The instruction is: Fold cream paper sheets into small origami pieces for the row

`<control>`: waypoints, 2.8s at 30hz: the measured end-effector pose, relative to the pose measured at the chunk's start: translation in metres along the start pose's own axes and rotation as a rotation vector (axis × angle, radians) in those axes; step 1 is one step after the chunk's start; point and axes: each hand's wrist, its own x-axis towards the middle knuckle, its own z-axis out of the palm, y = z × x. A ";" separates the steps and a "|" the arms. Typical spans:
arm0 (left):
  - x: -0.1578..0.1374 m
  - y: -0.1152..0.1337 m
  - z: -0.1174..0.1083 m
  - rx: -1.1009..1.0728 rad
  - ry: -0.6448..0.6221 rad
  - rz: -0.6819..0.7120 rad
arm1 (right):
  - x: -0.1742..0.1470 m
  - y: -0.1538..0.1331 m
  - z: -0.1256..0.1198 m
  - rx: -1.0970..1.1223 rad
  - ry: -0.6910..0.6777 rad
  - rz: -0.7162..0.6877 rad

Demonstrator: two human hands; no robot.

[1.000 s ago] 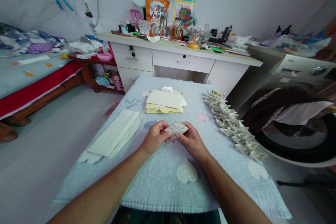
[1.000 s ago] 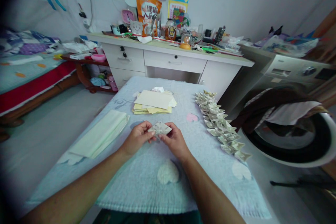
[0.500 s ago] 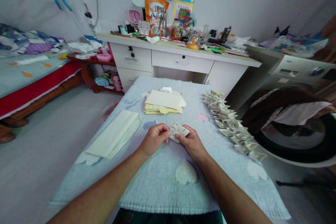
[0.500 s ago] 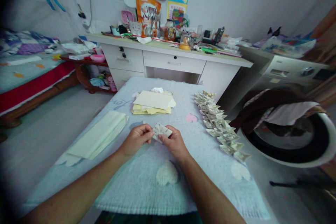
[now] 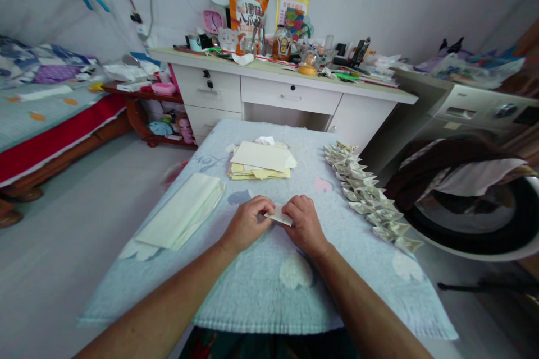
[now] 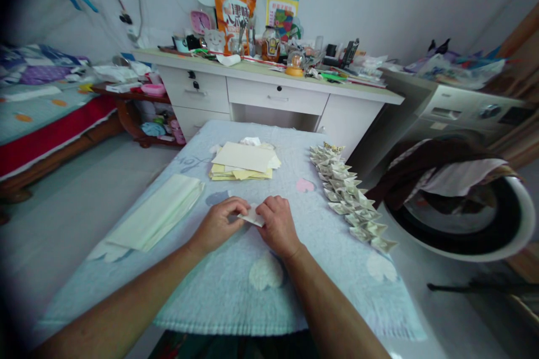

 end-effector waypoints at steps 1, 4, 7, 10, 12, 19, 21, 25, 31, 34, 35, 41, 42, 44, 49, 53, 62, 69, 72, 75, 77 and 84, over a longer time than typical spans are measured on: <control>0.000 0.000 0.000 0.007 -0.007 0.000 | 0.000 0.000 -0.001 -0.002 -0.014 0.006; 0.000 -0.001 -0.001 0.022 -0.036 -0.017 | -0.002 0.000 -0.003 0.023 -0.065 0.033; -0.001 -0.004 -0.001 0.033 -0.050 -0.030 | -0.003 0.001 -0.002 0.073 -0.104 0.048; -0.001 -0.008 -0.004 0.052 -0.074 -0.033 | -0.003 0.004 0.001 0.105 -0.126 0.054; -0.001 -0.009 -0.006 0.064 -0.101 -0.033 | -0.004 0.006 0.001 0.113 -0.134 0.062; -0.001 -0.011 -0.012 0.104 -0.184 -0.018 | -0.005 0.010 -0.002 0.135 -0.187 0.064; -0.001 -0.012 -0.013 0.132 -0.204 -0.009 | -0.005 0.010 -0.002 0.141 -0.197 0.060; -0.003 -0.013 -0.015 0.271 -0.243 0.041 | -0.004 0.009 -0.002 0.136 -0.229 0.052; -0.005 -0.011 -0.014 0.433 -0.268 0.102 | -0.003 0.010 -0.002 0.134 -0.233 0.048; -0.005 -0.012 -0.012 0.445 -0.281 0.097 | -0.003 0.011 -0.003 0.163 -0.239 0.060; -0.005 -0.012 -0.012 0.442 -0.280 0.088 | -0.003 0.011 -0.004 0.176 -0.237 0.076; -0.004 -0.012 -0.012 0.395 -0.231 -0.003 | -0.003 0.017 -0.008 0.242 -0.210 0.181; -0.003 -0.012 -0.012 0.392 -0.215 -0.015 | -0.003 0.018 -0.008 0.249 -0.212 0.186; -0.003 -0.011 -0.013 0.388 -0.187 -0.027 | -0.002 0.020 -0.008 0.252 -0.220 0.196; -0.003 -0.015 -0.013 0.385 -0.169 -0.040 | 0.000 0.019 -0.006 0.209 -0.228 0.229; -0.003 -0.020 -0.012 0.410 -0.148 -0.042 | 0.001 0.016 -0.003 0.151 -0.237 0.267; -0.003 -0.019 -0.010 0.439 -0.122 -0.050 | 0.005 0.010 0.005 0.073 -0.220 0.303; -0.003 -0.018 -0.011 0.546 -0.122 -0.089 | 0.008 0.007 0.008 0.043 -0.238 0.391; -0.005 -0.014 -0.010 0.607 -0.119 -0.116 | 0.010 0.005 0.008 0.026 -0.254 0.426; -0.006 -0.008 -0.010 0.676 -0.121 -0.147 | 0.011 0.004 0.008 0.007 -0.261 0.446; -0.006 -0.005 -0.010 0.714 -0.125 -0.172 | 0.012 0.003 0.007 -0.001 -0.261 0.453; -0.006 -0.002 -0.011 0.766 -0.141 -0.198 | 0.011 0.001 0.007 -0.017 -0.244 0.468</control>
